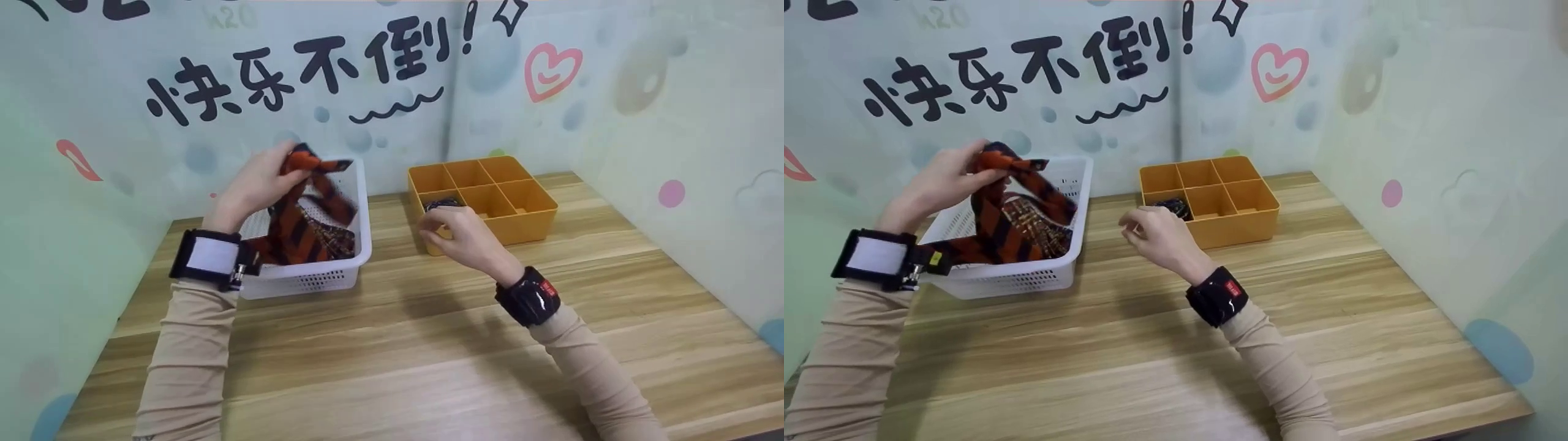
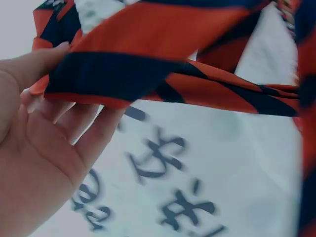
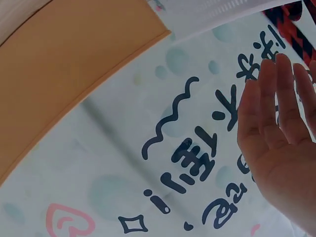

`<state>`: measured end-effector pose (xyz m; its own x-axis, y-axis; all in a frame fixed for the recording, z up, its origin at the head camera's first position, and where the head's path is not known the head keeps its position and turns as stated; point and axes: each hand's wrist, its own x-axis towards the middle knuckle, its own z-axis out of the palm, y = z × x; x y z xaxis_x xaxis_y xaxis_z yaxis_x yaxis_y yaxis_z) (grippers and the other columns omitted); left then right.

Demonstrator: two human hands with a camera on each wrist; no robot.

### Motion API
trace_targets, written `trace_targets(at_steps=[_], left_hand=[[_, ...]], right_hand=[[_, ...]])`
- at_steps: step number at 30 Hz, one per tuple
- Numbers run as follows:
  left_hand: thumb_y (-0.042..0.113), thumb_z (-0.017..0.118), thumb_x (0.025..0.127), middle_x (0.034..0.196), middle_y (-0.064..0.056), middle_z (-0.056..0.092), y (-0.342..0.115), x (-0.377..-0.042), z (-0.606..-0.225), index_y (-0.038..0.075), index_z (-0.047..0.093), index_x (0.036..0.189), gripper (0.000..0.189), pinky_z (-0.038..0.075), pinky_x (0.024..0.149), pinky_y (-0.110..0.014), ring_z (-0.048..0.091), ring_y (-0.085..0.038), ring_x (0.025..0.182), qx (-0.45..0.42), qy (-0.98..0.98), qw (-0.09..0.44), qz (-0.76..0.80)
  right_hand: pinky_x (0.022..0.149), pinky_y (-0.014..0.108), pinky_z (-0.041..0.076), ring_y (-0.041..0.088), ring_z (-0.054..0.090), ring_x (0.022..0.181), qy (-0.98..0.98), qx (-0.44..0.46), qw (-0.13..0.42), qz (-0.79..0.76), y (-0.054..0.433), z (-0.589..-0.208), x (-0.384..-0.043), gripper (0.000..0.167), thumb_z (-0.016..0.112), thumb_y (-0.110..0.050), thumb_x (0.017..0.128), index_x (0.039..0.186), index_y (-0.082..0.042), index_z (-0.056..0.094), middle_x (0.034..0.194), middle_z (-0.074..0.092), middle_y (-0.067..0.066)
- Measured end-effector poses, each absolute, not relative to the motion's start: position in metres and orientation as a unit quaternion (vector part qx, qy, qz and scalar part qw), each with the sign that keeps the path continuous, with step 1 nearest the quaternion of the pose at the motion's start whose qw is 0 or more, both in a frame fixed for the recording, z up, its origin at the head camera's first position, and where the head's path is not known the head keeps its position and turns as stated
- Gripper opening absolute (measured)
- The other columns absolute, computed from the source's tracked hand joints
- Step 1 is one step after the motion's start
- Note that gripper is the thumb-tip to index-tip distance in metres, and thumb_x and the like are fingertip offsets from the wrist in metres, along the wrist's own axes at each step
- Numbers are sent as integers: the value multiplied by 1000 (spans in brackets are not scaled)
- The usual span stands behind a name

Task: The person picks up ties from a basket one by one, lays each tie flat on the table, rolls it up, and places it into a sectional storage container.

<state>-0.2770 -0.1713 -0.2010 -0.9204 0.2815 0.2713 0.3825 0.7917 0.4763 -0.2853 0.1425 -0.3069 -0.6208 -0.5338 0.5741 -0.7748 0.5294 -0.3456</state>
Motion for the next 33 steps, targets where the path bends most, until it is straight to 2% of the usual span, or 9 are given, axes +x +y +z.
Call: trace_targets(at_steps=[4,8,13,17,20,22,27,30,33], left_hand=[[11,50,96,120,-21,60,-145,-264,-182,2,48,123,29,47,90,-43,58,-31,103,-205,-912,152,-323],[12,53,95,113,-18,64,-120,-250,-169,1,50,120,27,49,85,-35,62,-25,98,-253,-879,198,-353],[12,54,95,112,-17,66,-98,-236,-165,-1,51,121,29,54,86,-33,66,-23,97,-315,-853,196,-368],[10,55,94,111,-15,67,-86,-230,-169,-1,52,121,29,54,87,-30,66,-21,98,-356,-836,179,-377],[11,57,94,109,-13,68,-82,-227,-175,1,51,123,31,53,85,-28,66,-18,94,-375,-831,162,-378],[12,58,93,108,-12,68,-82,-226,-180,2,51,124,33,53,84,-28,65,-17,92,-389,-826,142,-382],[11,59,92,108,-12,68,-85,-224,-189,2,50,123,33,54,83,-28,65,-16,93,-437,-809,81,-384],[4,58,90,109,-13,67,-89,-226,-194,1,50,121,32,54,84,-31,65,-19,97,-449,-809,73,-371],[-2,58,84,113,-14,64,-92,-231,-201,0,52,120,36,52,90,-35,63,-23,103,-437,-827,80,-344]], right_hand=[[78,34,55,18,66,85,-831,392,204,337,141,-299,-278,13,64,-8,88,100,-4,68,94,71,11],[78,35,55,19,65,87,-803,393,221,389,141,-293,-273,25,64,-9,89,112,0,63,98,70,13],[87,36,49,25,58,109,-810,320,235,431,143,-292,-274,53,67,-21,88,132,0,46,122,59,15],[97,42,46,28,54,119,-831,249,163,469,144,-300,-284,66,69,-27,86,140,-7,36,132,53,15],[94,43,49,30,59,111,-825,244,118,495,145,-309,-294,60,69,-23,86,136,-7,40,125,59,16],[88,39,52,28,63,102,-819,254,105,504,144,-313,-298,49,68,-19,87,130,-6,49,117,63,17],[70,23,51,13,61,78,-814,252,129,507,151,-312,-305,19,66,-14,87,101,-1,66,92,68,11],[65,22,53,11,63,72,-774,228,153,570,164,-301,-306,11,59,-9,91,93,2,61,87,70,7],[66,26,56,14,68,72,-687,215,167,673,179,-285,-302,3,48,-1,94,92,-1,50,81,71,6]])
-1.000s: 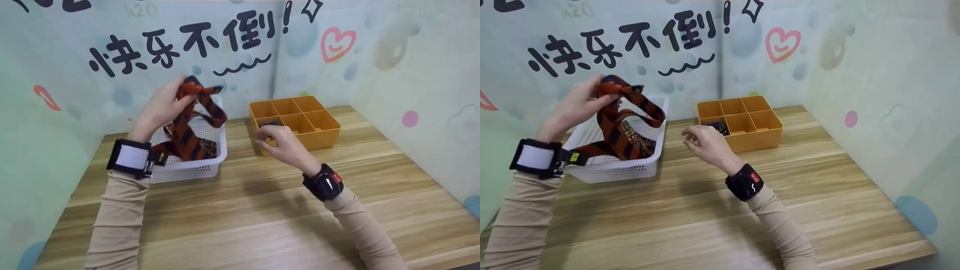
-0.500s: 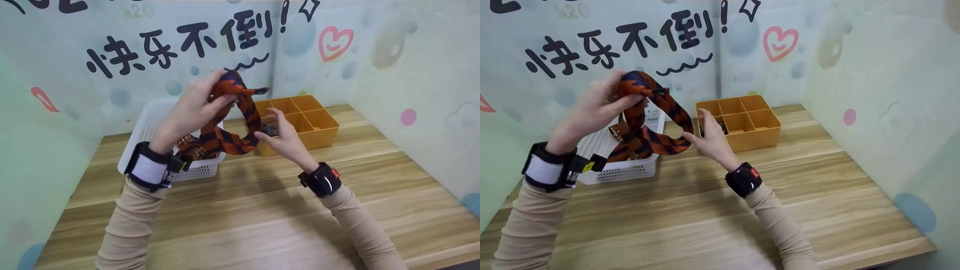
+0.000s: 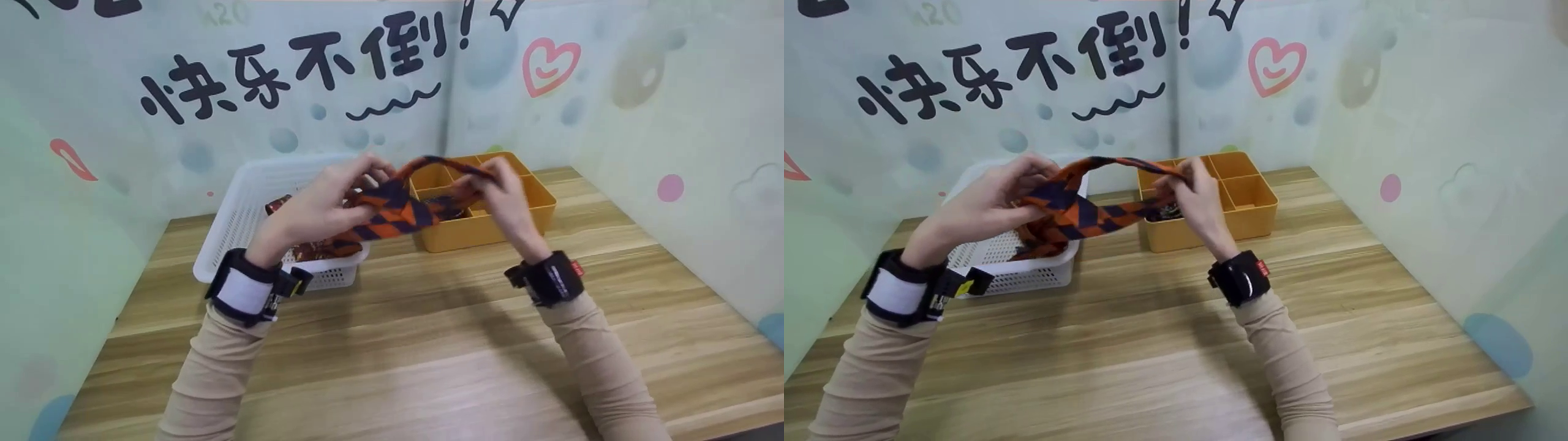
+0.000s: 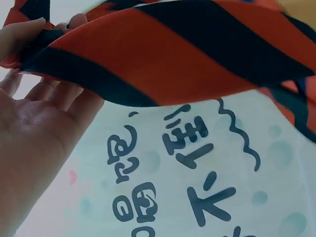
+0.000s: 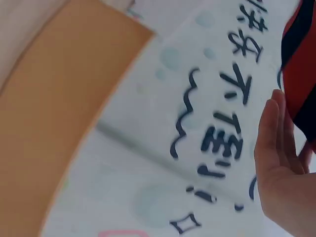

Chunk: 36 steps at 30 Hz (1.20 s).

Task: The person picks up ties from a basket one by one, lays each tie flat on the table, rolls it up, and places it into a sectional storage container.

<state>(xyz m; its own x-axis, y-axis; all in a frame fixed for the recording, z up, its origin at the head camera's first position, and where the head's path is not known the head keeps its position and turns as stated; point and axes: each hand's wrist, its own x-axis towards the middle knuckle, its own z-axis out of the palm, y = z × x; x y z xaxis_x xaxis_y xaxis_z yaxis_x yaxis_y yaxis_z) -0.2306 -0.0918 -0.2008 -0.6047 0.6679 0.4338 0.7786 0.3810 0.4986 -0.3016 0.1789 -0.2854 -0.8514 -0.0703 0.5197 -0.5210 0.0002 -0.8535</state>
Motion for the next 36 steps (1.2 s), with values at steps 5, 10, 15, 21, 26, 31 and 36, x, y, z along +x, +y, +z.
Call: trace_targets(at_steps=[5,10,15,21,26,31,36], left_hand=[[-6,57,76,113,-15,60,-91,-242,-218,3,51,121,46,46,96,-41,56,-26,105,-371,-883,90,-273],[-2,59,78,115,-15,54,-91,-260,-245,7,51,123,46,45,95,-45,52,-32,107,-287,-932,144,-168],[6,60,83,122,-18,54,-87,-273,-270,7,51,131,48,45,96,-48,51,-36,111,-261,-948,155,-96],[31,68,85,119,-17,63,-78,-283,-288,13,43,139,62,51,89,-44,62,-31,102,-294,-944,48,-144],[50,74,74,150,-19,33,-67,-282,-301,25,31,148,89,28,107,-65,37,-42,135,-289,-951,89,-63],[39,76,76,143,-16,44,-52,-280,-310,16,54,130,62,24,104,-72,35,-40,134,-304,-926,223,14],[25,74,76,122,-13,60,-55,-288,-318,7,59,117,47,29,106,-66,50,-34,119,-265,-925,271,8]], right_hand=[[67,24,53,13,66,71,-569,224,188,768,201,-262,-287,17,34,6,90,94,-9,40,80,67,1],[67,22,49,15,59,70,-493,284,167,805,213,-252,-274,22,32,10,88,100,-7,39,78,58,3],[65,23,48,17,53,69,-439,331,138,824,219,-247,-266,30,32,18,81,101,-2,41,80,50,6],[68,29,47,23,50,71,-366,377,97,845,220,-246,-258,27,36,20,81,102,4,41,82,52,13],[68,31,47,26,51,74,-319,407,70,853,221,-244,-254,28,36,19,80,103,6,43,83,54,16],[71,34,46,29,52,77,-278,433,43,856,220,-240,-248,30,45,19,77,104,7,43,86,55,19],[73,39,45,36,52,83,-218,452,26,865,222,-236,-241,31,47,23,70,98,9,44,90,54,24]])
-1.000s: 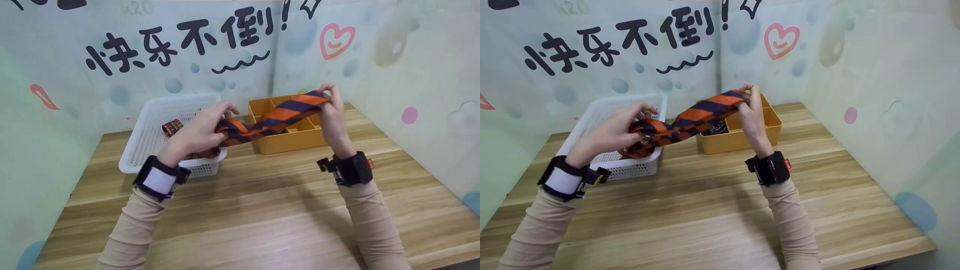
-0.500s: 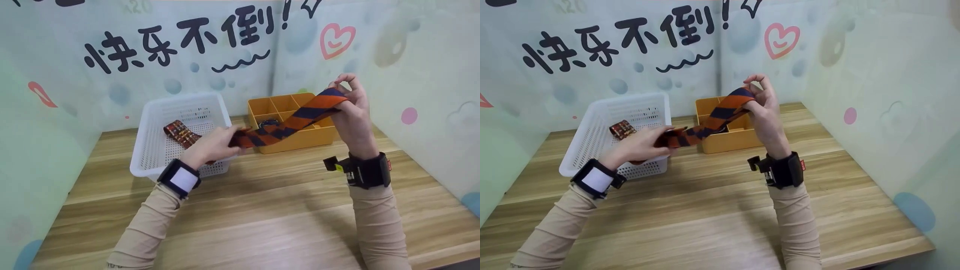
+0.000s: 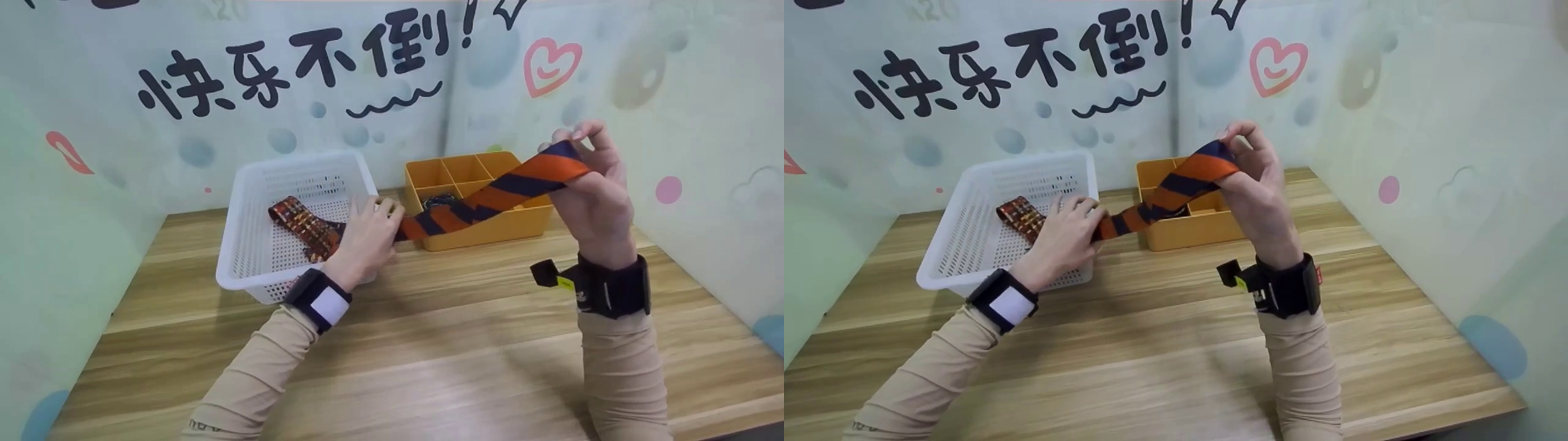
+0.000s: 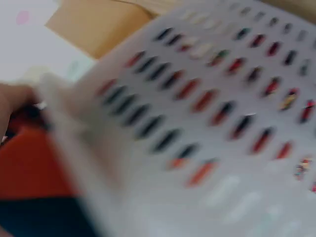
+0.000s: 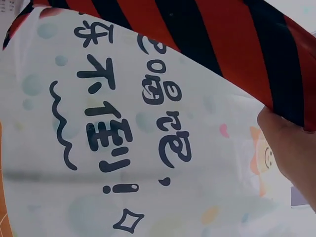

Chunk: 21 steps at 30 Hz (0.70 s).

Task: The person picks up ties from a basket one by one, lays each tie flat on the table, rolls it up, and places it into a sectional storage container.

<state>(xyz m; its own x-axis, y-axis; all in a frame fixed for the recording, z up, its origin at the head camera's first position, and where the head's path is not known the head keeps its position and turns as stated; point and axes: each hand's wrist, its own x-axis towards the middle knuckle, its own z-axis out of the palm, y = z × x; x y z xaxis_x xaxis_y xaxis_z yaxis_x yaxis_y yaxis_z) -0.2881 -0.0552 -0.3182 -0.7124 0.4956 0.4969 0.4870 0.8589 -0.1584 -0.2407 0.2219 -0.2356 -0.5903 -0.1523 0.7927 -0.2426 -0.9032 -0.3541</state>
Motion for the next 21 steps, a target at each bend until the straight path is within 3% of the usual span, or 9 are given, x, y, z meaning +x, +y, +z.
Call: trace_targets(at_steps=[5,9,13,16,21], left_hand=[[18,73,76,109,-13,68,-80,-302,-324,8,60,113,40,36,104,-60,59,-34,107,-208,-914,347,-26],[13,73,76,111,-14,66,-93,-305,-310,9,61,114,40,32,104,-64,55,-37,112,-164,-898,406,-48],[4,65,80,115,-16,62,-98,-303,-288,13,61,115,37,30,104,-66,50,-38,116,-112,-880,459,-55],[1,61,80,118,-17,60,-105,-297,-274,11,62,114,36,31,103,-62,48,-38,116,-82,-877,467,-80],[0,64,74,123,-16,58,-116,-278,-264,9,65,112,39,32,100,-55,45,-38,116,-110,-861,481,-119]], right_hand=[[70,43,45,40,53,78,-148,453,72,876,229,-230,-236,26,47,24,66,86,9,43,83,51,27],[69,44,46,38,53,72,-121,435,113,885,236,-225,-238,25,50,24,64,81,7,42,78,51,26],[69,46,47,39,55,71,-94,412,153,893,245,-223,-238,26,52,24,62,79,7,41,74,53,28],[68,48,47,40,55,69,-60,393,180,900,257,-220,-236,25,52,22,62,79,7,42,71,52,29],[66,52,47,41,52,66,-29,371,203,906,280,-218,-235,23,52,19,65,81,5,43,69,49,27]])
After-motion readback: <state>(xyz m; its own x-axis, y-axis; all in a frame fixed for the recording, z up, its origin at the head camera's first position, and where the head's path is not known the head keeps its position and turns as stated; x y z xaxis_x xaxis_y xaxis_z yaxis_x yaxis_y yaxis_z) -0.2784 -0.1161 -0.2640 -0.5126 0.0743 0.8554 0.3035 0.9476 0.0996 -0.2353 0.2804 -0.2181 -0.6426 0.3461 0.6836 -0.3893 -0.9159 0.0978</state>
